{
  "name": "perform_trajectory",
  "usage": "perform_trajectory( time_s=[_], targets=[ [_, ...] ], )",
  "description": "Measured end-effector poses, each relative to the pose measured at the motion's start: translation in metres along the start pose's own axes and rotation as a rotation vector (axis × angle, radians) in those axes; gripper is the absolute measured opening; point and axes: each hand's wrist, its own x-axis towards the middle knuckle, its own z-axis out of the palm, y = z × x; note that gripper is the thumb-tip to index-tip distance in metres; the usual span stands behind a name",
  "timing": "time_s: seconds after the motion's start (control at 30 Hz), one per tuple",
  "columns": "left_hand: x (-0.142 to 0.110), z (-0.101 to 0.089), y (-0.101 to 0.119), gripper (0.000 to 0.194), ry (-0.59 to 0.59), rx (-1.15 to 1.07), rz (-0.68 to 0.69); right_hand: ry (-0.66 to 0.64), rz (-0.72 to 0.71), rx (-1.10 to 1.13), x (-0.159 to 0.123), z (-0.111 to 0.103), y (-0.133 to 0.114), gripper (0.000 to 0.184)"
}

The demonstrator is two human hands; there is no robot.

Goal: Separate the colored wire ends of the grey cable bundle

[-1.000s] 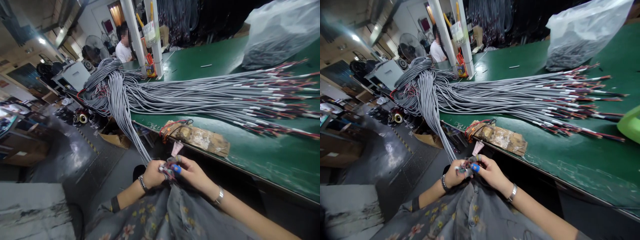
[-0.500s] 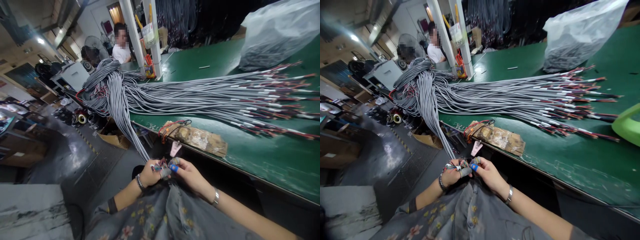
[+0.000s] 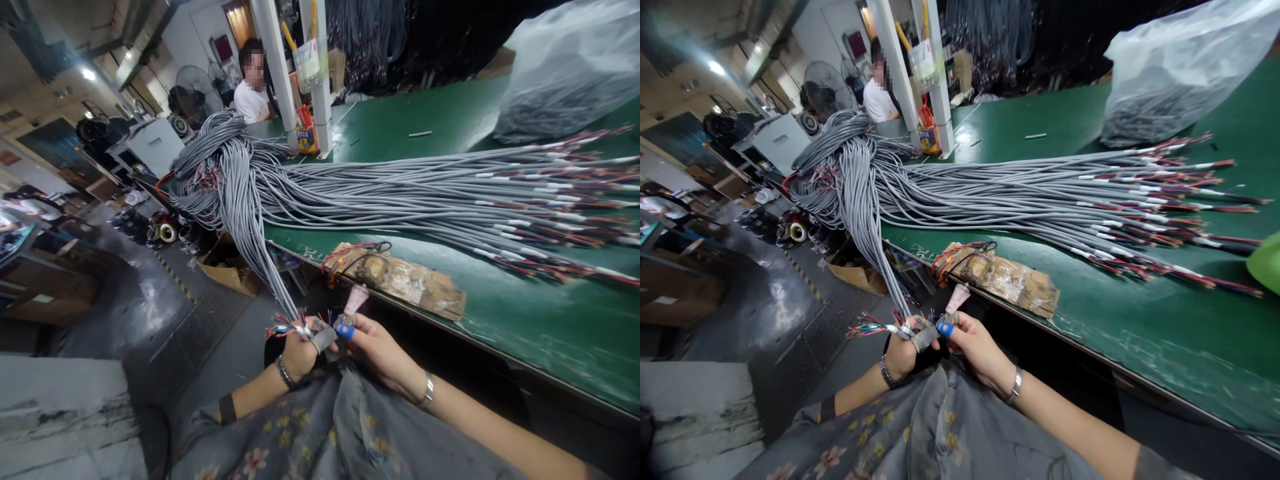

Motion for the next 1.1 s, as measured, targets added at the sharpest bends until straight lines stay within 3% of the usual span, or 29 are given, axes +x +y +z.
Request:
perform_trajectory(
  time_s=[0.23,0.4,0.53,0.8,1.1],
  targets=[
    [0.002,0.000,-0.003,0.043,-0.007,-0.021,0.011,-0.008,0.036,0.066,0.000,-0.003,-0.002,0.041],
    [0.001,-0.004,-0.010,0.039,0.004,-0.070,0.051,-0.065,0.058,0.186,-0.004,-0.020,0.002,0.040],
    [0.004,-0.003,-0.002,0.040,-0.072,-0.062,0.026,-0.024,0.063,0.221,0.004,-0.032,-0.001,0.045],
    [0.016,0.007,0.008,0.042,-0.172,-0.052,0.013,0.052,-0.097,0.092,0.011,-0.019,-0.025,0.044],
    [0.021,0.005,0.001,0.041,-0.197,-0.059,-0.015,0.111,-0.082,0.089,0.014,-0.021,-0.023,0.048]
  ],
)
